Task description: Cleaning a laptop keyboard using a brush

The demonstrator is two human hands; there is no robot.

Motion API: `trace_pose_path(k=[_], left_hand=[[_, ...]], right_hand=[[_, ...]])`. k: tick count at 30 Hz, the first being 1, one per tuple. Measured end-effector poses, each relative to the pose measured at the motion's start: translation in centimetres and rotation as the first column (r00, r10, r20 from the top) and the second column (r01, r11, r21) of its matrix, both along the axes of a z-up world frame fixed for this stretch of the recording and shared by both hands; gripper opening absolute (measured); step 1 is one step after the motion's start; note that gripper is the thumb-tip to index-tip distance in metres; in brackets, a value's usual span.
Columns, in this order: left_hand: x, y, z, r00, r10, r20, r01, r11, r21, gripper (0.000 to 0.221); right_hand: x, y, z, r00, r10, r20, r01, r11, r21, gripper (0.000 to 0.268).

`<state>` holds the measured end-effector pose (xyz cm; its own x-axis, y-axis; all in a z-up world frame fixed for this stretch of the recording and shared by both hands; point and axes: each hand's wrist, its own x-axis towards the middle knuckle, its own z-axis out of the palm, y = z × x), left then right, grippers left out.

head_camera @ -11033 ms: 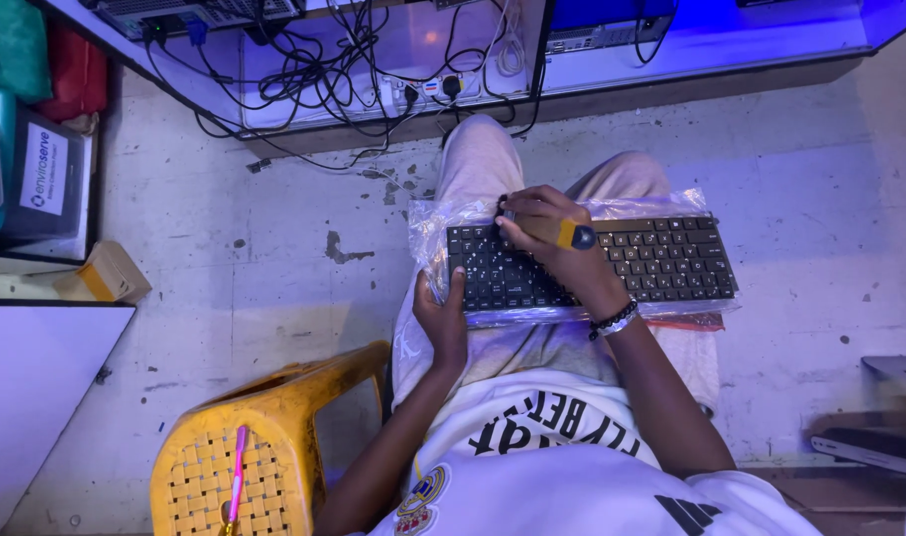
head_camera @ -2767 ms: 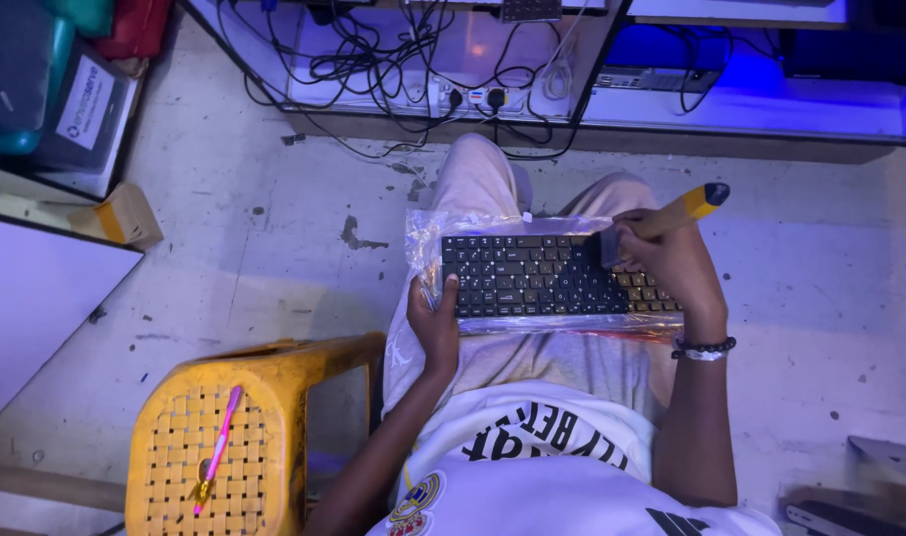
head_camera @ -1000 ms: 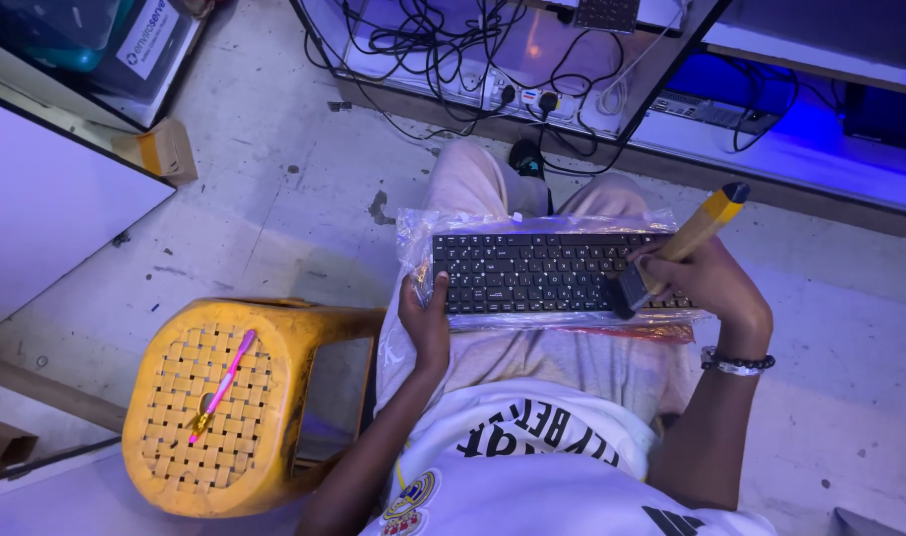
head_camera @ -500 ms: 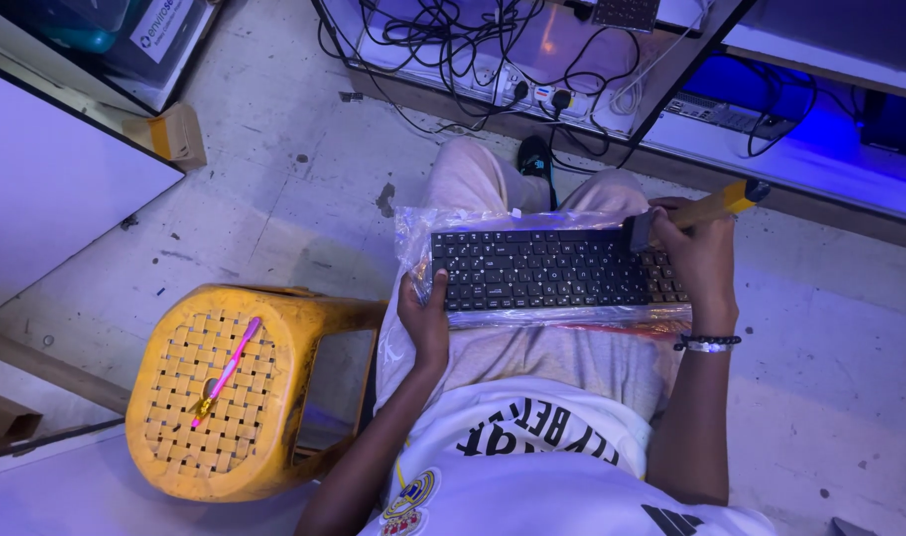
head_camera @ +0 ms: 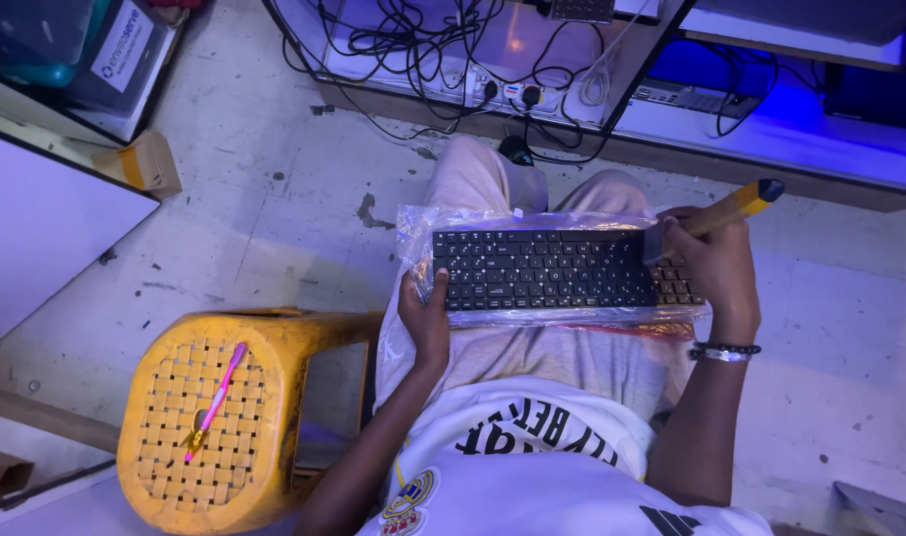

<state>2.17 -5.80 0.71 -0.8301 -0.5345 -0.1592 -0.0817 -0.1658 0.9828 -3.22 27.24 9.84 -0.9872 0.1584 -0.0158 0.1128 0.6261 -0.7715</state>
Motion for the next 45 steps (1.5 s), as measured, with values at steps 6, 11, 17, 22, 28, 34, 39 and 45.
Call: trace_pose_path(k=[6, 11, 17, 22, 28, 34, 39, 45], left_hand=[[-0.8, 1.3, 0.3, 0.994, -0.077, 0.078, 0.083, 0.993, -0.086, 0.035], [-1.2, 2.5, -0.5, 0.989, -0.140, 0.049, 0.143, 0.987, -0.069, 0.036], [-1.4, 3.8, 0.5, 0.968, -0.251, -0.010, 0.249, 0.963, -0.100, 0.026], [-1.7, 4.7, 1.0, 0.951, -0.310, -0.006, 0.304, 0.938, -0.169, 0.028], [-2.0, 5.2, 1.1, 0.940, -0.342, -0.014, 0.335, 0.927, -0.166, 0.030], [-1.8, 4.7, 0.8, 0.948, -0.319, 0.006, 0.316, 0.935, -0.162, 0.021], [-1.7, 4.1, 0.0, 0.963, -0.270, -0.002, 0.266, 0.950, -0.161, 0.023], [-1.4, 3.2, 0.2, 0.977, -0.209, 0.046, 0.213, 0.973, -0.094, 0.034]], right_hand=[[1.7, 0.8, 0.3, 0.999, -0.042, -0.024, 0.043, 0.997, 0.059, 0.024], [5.8, 3.5, 2.6, 0.945, -0.138, 0.295, 0.158, 0.986, -0.045, 0.024], [8.9, 5.7, 3.1, 0.842, -0.220, 0.493, 0.289, 0.955, -0.066, 0.028], [9.6, 6.7, 0.6, 0.914, -0.273, 0.301, 0.300, 0.953, -0.045, 0.024], [9.7, 8.0, -2.4, 0.933, -0.345, -0.097, 0.336, 0.936, -0.102, 0.022], [12.3, 10.5, -0.8, 0.939, -0.176, 0.296, 0.253, 0.936, -0.244, 0.024], [12.6, 9.0, 2.4, 0.943, -0.238, 0.233, 0.254, 0.966, -0.045, 0.024], [7.8, 8.6, -2.4, 0.948, -0.299, -0.109, 0.298, 0.954, -0.028, 0.021]])
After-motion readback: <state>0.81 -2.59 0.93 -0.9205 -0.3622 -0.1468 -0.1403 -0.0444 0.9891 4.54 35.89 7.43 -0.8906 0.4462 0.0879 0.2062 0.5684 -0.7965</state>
